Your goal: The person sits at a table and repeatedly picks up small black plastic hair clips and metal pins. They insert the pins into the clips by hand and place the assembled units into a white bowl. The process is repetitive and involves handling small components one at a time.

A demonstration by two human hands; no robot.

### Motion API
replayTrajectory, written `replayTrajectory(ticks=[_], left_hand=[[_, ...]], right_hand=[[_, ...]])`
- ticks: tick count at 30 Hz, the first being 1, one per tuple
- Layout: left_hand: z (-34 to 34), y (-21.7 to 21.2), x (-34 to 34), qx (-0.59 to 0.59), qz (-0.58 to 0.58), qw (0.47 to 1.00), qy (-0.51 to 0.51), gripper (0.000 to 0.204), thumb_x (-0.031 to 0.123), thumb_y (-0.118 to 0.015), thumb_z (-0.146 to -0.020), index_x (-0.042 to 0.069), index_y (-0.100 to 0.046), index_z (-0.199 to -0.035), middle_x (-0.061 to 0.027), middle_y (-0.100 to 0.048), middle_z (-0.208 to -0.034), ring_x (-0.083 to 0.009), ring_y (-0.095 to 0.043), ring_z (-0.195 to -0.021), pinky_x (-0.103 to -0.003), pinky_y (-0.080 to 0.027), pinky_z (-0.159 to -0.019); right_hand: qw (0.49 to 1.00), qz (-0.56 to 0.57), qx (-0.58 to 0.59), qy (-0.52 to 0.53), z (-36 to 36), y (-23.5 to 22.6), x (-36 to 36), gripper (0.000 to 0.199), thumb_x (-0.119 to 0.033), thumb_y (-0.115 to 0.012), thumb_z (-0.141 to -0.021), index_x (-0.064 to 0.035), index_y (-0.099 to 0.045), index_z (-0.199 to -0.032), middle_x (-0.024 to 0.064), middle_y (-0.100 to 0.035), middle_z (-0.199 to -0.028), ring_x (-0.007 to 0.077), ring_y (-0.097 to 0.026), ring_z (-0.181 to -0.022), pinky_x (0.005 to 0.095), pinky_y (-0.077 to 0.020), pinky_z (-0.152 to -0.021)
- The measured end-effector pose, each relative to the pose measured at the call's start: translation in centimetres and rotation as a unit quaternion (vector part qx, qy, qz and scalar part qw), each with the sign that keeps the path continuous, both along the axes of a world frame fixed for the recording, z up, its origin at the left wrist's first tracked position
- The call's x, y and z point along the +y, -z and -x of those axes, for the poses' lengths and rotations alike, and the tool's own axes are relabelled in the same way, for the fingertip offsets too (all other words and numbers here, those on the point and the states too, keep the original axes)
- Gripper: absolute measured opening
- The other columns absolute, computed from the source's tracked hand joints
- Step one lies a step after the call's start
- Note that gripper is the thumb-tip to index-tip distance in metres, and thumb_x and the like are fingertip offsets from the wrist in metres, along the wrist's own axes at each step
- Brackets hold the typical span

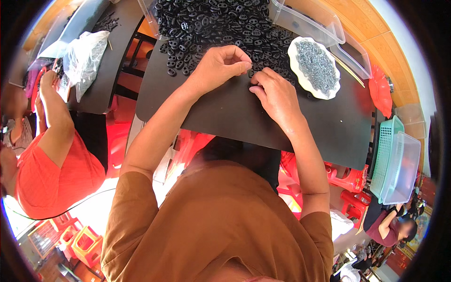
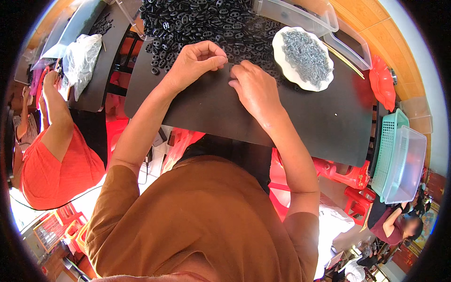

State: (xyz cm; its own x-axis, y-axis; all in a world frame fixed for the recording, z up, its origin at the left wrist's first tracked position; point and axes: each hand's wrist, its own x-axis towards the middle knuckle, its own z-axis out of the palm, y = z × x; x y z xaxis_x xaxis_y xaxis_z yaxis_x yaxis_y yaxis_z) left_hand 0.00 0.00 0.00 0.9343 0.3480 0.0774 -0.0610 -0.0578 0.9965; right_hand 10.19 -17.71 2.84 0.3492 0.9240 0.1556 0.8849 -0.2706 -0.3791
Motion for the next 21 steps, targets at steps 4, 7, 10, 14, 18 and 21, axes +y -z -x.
replayTrajectory(ticks=[4, 7, 10, 14, 18, 21], left_hand=[[0.1, -0.1, 0.1, -0.006, -0.002, 1.0, 0.0, 0.011, 0.013, -0.07, -0.09, 0.003, -0.068, -0.095, -0.0014, -0.068, -0.086, -0.0073, -0.062, -0.08, -0.023, -0.051, -0.075], [0.3, -0.4, 0.2, -0.001, 0.012, 1.0, 0.019, 0.012, 0.013, -0.069, -0.09, 0.003, -0.068, -0.096, -0.0018, -0.068, -0.086, -0.0077, -0.063, -0.08, -0.024, -0.051, -0.075], [0.3, -0.1, 0.0, -0.005, 0.046, 0.998, 0.051, 0.013, 0.013, -0.07, -0.091, 0.002, -0.068, -0.097, -0.0028, -0.069, -0.087, -0.0083, -0.063, -0.08, -0.023, -0.052, -0.074], [0.6, -0.5, -0.8, 0.005, 0.106, 0.991, 0.081, 0.014, 0.012, -0.071, -0.091, 0.001, -0.068, -0.098, -0.0052, -0.071, -0.089, -0.0091, -0.065, -0.079, -0.023, -0.053, -0.074], [0.2, 0.0, -0.8, 0.008, 0.117, 0.99, 0.079, 0.012, 0.009, -0.07, -0.091, 0.0, -0.068, -0.099, -0.0075, -0.072, -0.09, -0.0098, -0.066, -0.082, -0.023, -0.054, -0.077], [0.1, 0.1, -1.0, 0.004, 0.126, 0.99, 0.068, 0.012, 0.008, -0.069, -0.091, 0.0, -0.067, -0.1, -0.0083, -0.072, -0.091, -0.0102, -0.067, -0.083, -0.024, -0.055, -0.078]], right_hand=[[0.995, -0.08, 0.039, -0.052, -0.7, 0.6, 0.2, 0.01, -0.007, -0.07, -0.082, -0.0049, -0.062, -0.087, 0.0108, -0.061, -0.087, 0.0297, -0.064, -0.085, 0.0402, -0.0519, -0.07], [0.981, -0.118, 0.149, -0.028, -1.1, 0.4, 0.0, 0.009, -0.002, -0.068, -0.084, -0.0029, -0.062, -0.089, 0.01, -0.064, -0.084, 0.0261, -0.066, -0.077, 0.0344, -0.0527, -0.066], [0.945, -0.145, 0.294, 0.017, -1.4, 0.1, -0.1, 0.007, 0.003, -0.065, -0.087, -0.0002, -0.062, -0.092, 0.008, -0.067, -0.083, 0.0189, -0.068, -0.073, 0.0282, -0.0531, -0.065], [0.93, -0.185, 0.317, 0.021, -1.7, 0.5, -0.3, 0.009, 0.007, -0.065, -0.087, 0.0014, -0.063, -0.094, 0.007, -0.068, -0.085, 0.0126, -0.069, -0.076, 0.0248, -0.0547, -0.066], [0.926, -0.24, 0.29, -0.012, -1.7, 1.7, -0.2, 0.013, 0.009, -0.066, -0.084, 0.001, -0.064, -0.094, 0.0076, -0.068, -0.088, 0.0133, -0.07, -0.077, 0.025, -0.0556, -0.067], [0.909, -0.285, 0.3, -0.045, -1.5, 2.1, 0.3, 0.013, 0.01, -0.066, -0.084, 0.0017, -0.063, -0.093, 0.0071, -0.067, -0.089, 0.0136, -0.07, -0.078, 0.025, -0.0563, -0.067]])
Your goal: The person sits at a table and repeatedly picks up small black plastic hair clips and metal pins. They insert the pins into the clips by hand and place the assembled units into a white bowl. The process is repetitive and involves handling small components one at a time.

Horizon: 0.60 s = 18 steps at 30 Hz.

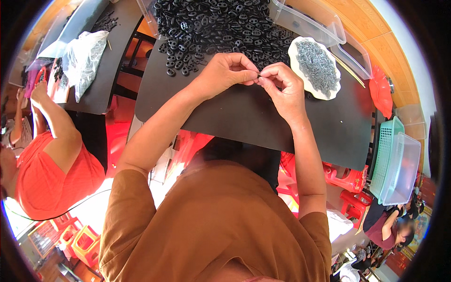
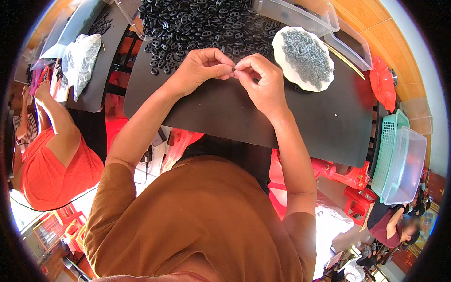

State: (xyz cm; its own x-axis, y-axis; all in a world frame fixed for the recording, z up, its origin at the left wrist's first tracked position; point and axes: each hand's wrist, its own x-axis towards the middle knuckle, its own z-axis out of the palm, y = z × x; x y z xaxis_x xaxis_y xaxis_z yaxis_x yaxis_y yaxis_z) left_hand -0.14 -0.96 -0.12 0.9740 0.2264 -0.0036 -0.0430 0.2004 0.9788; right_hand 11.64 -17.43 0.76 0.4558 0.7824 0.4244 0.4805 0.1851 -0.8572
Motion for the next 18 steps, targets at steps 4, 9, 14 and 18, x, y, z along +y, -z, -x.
replayTrajectory(ticks=[4, 9, 14, 18], left_hand=[[-0.2, 0.1, -0.2, -0.005, 0.012, 1.0, -0.021, 0.011, 0.007, -0.069, -0.091, 0.0, -0.067, -0.099, -0.0076, -0.071, -0.092, -0.0107, -0.067, -0.084, -0.023, -0.055, -0.08], [-0.2, -0.1, -0.6, -0.015, 0.017, 0.999, -0.034, 0.011, 0.006, -0.069, -0.091, 0.0, -0.067, -0.099, -0.005, -0.07, -0.092, -0.0097, -0.065, -0.084, -0.023, -0.054, -0.079], [-0.2, 0.3, -0.2, -0.027, -0.008, 0.999, -0.046, 0.009, 0.005, -0.069, -0.09, 0.0, -0.067, -0.098, -0.0038, -0.068, -0.092, -0.0086, -0.063, -0.084, -0.024, -0.053, -0.08], [-0.4, 0.7, -0.4, -0.048, -0.034, 0.998, -0.038, 0.01, 0.006, -0.07, -0.09, -0.001, -0.066, -0.096, -0.0058, -0.07, -0.089, -0.0095, -0.065, -0.083, -0.024, -0.053, -0.077]], right_hand=[[0.993, 0.041, 0.107, 0.011, 0.2, -0.4, -0.2, 0.011, 0.01, -0.066, -0.085, 0.0022, -0.062, -0.092, 0.0062, -0.066, -0.088, 0.0128, -0.07, -0.079, 0.0242, -0.0563, -0.068], [0.995, 0.031, 0.094, 0.025, 0.3, 0.1, 0.0, 0.009, 0.005, -0.068, -0.086, 0.0021, -0.062, -0.093, 0.0059, -0.067, -0.091, 0.0113, -0.069, -0.08, 0.0233, -0.0555, -0.071], [0.981, 0.039, 0.191, -0.016, 0.0, -0.3, 0.0, 0.009, 0.0, -0.072, -0.087, 0.0006, -0.066, -0.094, 0.0041, -0.067, -0.092, 0.0091, -0.066, -0.083, 0.0226, -0.0539, -0.074], [0.963, 0.065, 0.258, -0.04, -1.0, 0.1, -0.3, 0.012, 0.0, -0.073, -0.086, -0.0012, -0.067, -0.097, 0.0022, -0.067, -0.092, 0.0069, -0.064, -0.08, 0.0208, -0.0519, -0.072]])
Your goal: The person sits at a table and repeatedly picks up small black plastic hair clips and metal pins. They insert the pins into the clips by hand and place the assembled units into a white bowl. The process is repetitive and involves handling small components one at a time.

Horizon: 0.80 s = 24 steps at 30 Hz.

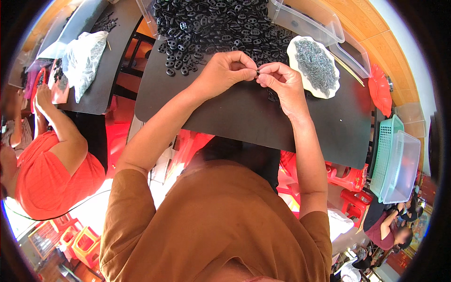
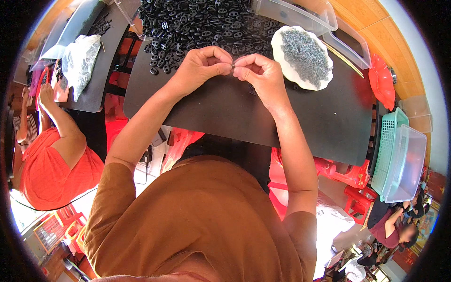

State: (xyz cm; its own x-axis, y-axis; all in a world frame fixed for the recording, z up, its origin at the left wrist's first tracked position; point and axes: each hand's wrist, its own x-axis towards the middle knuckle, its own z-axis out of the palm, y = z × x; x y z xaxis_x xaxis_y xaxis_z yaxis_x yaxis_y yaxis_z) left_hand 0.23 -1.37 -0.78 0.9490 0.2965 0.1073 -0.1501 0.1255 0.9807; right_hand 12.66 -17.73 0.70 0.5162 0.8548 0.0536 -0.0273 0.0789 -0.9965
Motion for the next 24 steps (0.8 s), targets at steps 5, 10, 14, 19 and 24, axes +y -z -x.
replayTrajectory(ticks=[5, 10, 14, 19, 24], left_hand=[[0.21, -0.57, -0.08, 0.027, -0.002, 0.999, 0.021, 0.009, 0.005, -0.069, -0.09, 0.001, -0.067, -0.098, -0.0029, -0.068, -0.093, -0.0086, -0.064, -0.085, -0.024, -0.053, -0.081], [0.11, -0.56, -0.01, 0.011, 0.028, 1.0, 0.003, 0.01, 0.008, -0.07, -0.091, 0.001, -0.067, -0.099, -0.0035, -0.069, -0.094, -0.0088, -0.064, -0.085, -0.024, -0.054, -0.08], [0.1, -0.44, 0.21, 0.024, 0.02, 0.999, 0.008, 0.011, 0.01, -0.07, -0.092, 0.002, -0.068, -0.099, -0.0037, -0.07, -0.095, -0.0084, -0.064, -0.086, -0.024, -0.054, -0.08], [0.14, -0.46, 0.18, 0.024, -0.019, 1.0, -0.007, 0.01, 0.009, -0.07, -0.091, 0.002, -0.068, -0.098, -0.002, -0.069, -0.091, -0.0071, -0.063, -0.083, -0.022, -0.052, -0.077], [0.28, -0.86, 0.03, 0.024, -0.037, 0.999, -0.008, 0.01, 0.009, -0.07, -0.091, 0.001, -0.068, -0.097, -0.0013, -0.069, -0.088, -0.0062, -0.061, -0.08, -0.021, -0.051, -0.074]], right_hand=[[0.999, -0.014, -0.044, 0.003, -0.21, 0.22, 0.01, 0.017, 0.001, -0.072, -0.086, -0.0014, -0.068, -0.102, 0.0006, -0.067, -0.089, 0.0061, -0.062, -0.078, 0.0202, -0.0502, -0.069], [0.999, 0.001, -0.039, 0.017, -0.1, -0.65, -0.25, 0.018, -0.002, -0.071, -0.088, -0.0009, -0.068, -0.106, 0.001, -0.067, -0.088, 0.0077, -0.064, -0.078, 0.0205, -0.0508, -0.069], [1.0, -0.011, 0.003, 0.017, -0.03, -0.26, -0.21, 0.018, -0.003, -0.069, -0.09, -0.0001, -0.067, -0.108, 0.0055, -0.07, -0.092, 0.0129, -0.069, -0.081, 0.023, -0.0543, -0.07], [0.999, -0.013, -0.004, 0.033, 0.26, -0.22, -0.13, 0.016, -0.004, -0.069, -0.091, 0.0005, -0.067, -0.105, 0.0083, -0.072, -0.094, 0.0165, -0.072, -0.084, 0.0251, -0.0562, -0.071], [0.998, -0.002, -0.035, 0.047, 0.29, -0.15, -0.21, 0.015, -0.004, -0.07, -0.09, 0.0001, -0.067, -0.104, 0.007, -0.072, -0.092, 0.0148, -0.071, -0.081, 0.0239, -0.0548, -0.069]])
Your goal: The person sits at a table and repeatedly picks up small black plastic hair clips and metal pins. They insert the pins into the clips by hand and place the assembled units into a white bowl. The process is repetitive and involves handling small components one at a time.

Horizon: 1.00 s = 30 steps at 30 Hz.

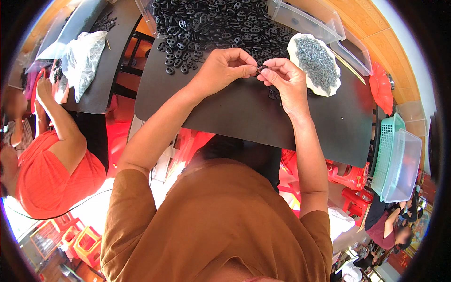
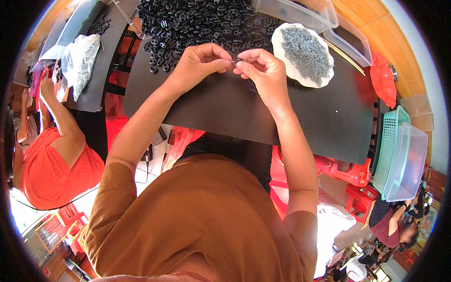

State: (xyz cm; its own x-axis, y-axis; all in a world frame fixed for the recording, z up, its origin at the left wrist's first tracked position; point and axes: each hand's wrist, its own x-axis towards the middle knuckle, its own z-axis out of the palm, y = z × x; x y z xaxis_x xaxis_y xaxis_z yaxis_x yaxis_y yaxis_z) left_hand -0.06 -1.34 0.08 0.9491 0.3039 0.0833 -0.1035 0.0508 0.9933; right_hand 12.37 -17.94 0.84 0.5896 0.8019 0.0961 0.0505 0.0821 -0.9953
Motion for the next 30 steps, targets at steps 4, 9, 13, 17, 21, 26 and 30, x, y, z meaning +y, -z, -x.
replayTrajectory(ticks=[4, 9, 13, 17, 21, 26, 30], left_hand=[[0.08, -0.11, -0.03, 0.0, 0.005, 1.0, 0.0, 0.01, 0.009, -0.07, -0.091, 0.001, -0.068, -0.097, -0.0016, -0.069, -0.088, -0.0062, -0.061, -0.079, -0.021, -0.051, -0.074], [0.03, 0.1, 0.0, 0.0, 0.01, 1.0, -0.001, 0.009, 0.007, -0.07, -0.091, 0.0, -0.068, -0.097, -0.0022, -0.069, -0.088, -0.0065, -0.062, -0.08, -0.022, -0.051, -0.075], [-0.02, 0.23, 0.1, 0.001, -0.002, 1.0, 0.002, 0.009, 0.007, -0.07, -0.091, 0.0, -0.068, -0.097, -0.0026, -0.069, -0.089, -0.0068, -0.062, -0.081, -0.022, -0.051, -0.076], [0.07, 0.21, 0.1, 0.006, -0.025, 1.0, 0.004, 0.01, 0.007, -0.07, -0.091, 0.0, -0.068, -0.098, -0.0033, -0.07, -0.09, -0.0072, -0.063, -0.082, -0.022, -0.052, -0.076], [0.05, 0.27, 0.13, 0.01, -0.035, 0.999, 0.001, 0.011, 0.007, -0.07, -0.091, 0.0, -0.068, -0.098, -0.0039, -0.071, -0.091, -0.0077, -0.064, -0.083, -0.022, -0.052, -0.077], [-0.08, 0.66, 0.21, -0.001, -0.04, 0.999, -0.007, 0.012, 0.008, -0.07, -0.091, 0.0, -0.068, -0.099, -0.004, -0.071, -0.091, -0.0081, -0.064, -0.083, -0.023, -0.052, -0.077], [-0.04, 0.4, 0.21, 0.006, -0.043, 0.999, -0.008, 0.012, 0.009, -0.071, -0.091, 0.001, -0.068, -0.099, -0.0039, -0.071, -0.091, -0.0078, -0.063, -0.082, -0.023, -0.052, -0.077]], right_hand=[[1.0, 0.014, -0.011, -0.001, 0.23, -0.15, 0.09, 0.015, -0.004, -0.071, -0.089, -0.0004, -0.068, -0.104, 0.0062, -0.071, -0.091, 0.0131, -0.07, -0.08, 0.0231, -0.0533, -0.068], [0.999, 0.01, -0.033, 0.002, 0.37, -0.15, 0.08, 0.015, -0.004, -0.071, -0.089, -0.0006, -0.068, -0.104, 0.0051, -0.071, -0.089, 0.0119, -0.068, -0.078, 0.023, -0.0526, -0.067], [0.999, 0.012, -0.031, 0.005, 0.4, -0.05, 0.11, 0.014, -0.002, -0.07, -0.089, -0.0003, -0.067, -0.103, 0.0052, -0.07, -0.088, 0.0114, -0.068, -0.078, 0.023, -0.0535, -0.069], [0.999, 0.015, -0.044, 0.004, 0.52, -0.06, 0.13, 0.014, -0.001, -0.07, -0.089, 0.0002, -0.067, -0.102, 0.0056, -0.07, -0.088, 0.0113, -0.068, -0.078, 0.0229, -0.0543, -0.071], [0.999, 0.005, -0.045, 0.005, 0.46, 0.01, 0.13, 0.013, 0.0, -0.069, -0.089, 0.0004, -0.067, -0.102, 0.0055, -0.07, -0.087, 0.0113, -0.068, -0.078, 0.023, -0.0546, -0.071], [0.999, 0.008, -0.05, 0.008, 0.49, -0.11, 0.12, 0.013, 0.0, -0.069, -0.089, 0.0007, -0.067, -0.101, 0.0052, -0.07, -0.088, 0.0114, -0.068, -0.078, 0.0232, -0.0548, -0.072], [0.999, 0.008, -0.045, 0.01, 0.57, -0.26, 0.04, 0.013, 0.0, -0.07, -0.089, 0.0008, -0.067, -0.101, 0.0054, -0.07, -0.088, 0.0115, -0.068, -0.078, 0.0233, -0.0548, -0.071]])
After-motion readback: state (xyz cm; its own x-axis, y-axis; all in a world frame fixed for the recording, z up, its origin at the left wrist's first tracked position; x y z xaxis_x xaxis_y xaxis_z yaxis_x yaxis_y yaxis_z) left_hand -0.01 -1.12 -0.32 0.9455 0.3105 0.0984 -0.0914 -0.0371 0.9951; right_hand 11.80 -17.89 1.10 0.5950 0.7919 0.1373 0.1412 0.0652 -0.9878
